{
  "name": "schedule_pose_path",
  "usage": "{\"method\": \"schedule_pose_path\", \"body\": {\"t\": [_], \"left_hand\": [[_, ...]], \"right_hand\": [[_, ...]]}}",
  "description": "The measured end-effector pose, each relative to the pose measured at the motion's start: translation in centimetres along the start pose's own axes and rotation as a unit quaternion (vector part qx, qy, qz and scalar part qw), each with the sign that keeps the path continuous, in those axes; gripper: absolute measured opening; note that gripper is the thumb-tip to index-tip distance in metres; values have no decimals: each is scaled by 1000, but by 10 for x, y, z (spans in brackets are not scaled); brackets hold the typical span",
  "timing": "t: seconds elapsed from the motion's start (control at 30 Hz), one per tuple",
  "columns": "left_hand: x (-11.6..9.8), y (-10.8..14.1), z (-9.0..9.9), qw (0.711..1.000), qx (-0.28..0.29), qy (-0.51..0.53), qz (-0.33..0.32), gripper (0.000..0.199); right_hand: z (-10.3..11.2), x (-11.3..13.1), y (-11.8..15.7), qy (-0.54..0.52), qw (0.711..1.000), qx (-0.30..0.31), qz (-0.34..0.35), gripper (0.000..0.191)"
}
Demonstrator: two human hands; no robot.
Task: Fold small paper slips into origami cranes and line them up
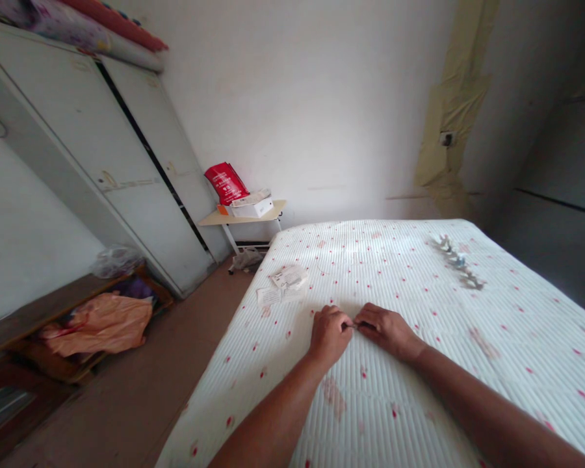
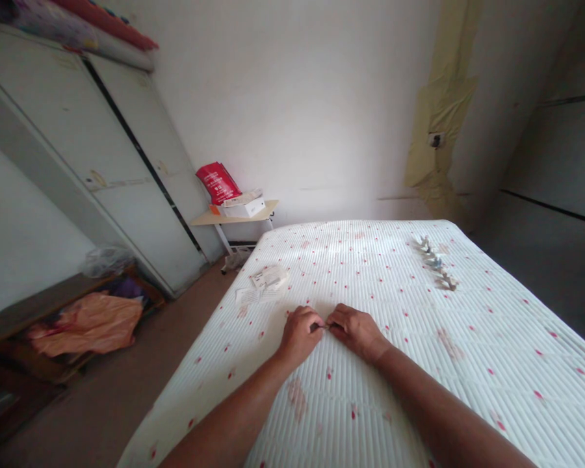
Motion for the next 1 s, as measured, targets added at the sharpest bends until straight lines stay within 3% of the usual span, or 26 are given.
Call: {"method": "schedule_pose_path", "body": {"t": [0.23,0.67,1.0], "left_hand": [[3,-7,-1,999,34,24,27,10],[3,-27,-8,984,152,-72,53,11],[-1,-22,-8,994,85,-37,-52,14]], "right_hand": [[2,0,0,-30,999,-13,-4,12],[1,2,1,2,1000,-12,2,12],[-6,-1,-5,77,996,-4,-37,16]]}}
Point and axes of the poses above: each hand's wrist, its own y-axis away from the middle knuckle, its own z-axis out of the back of the hand, x = y × z, the point moved 5 cm from there along -y, towards the middle knuckle, and after that the axes turned 14 degrees about -y, right-handed, at the moved point
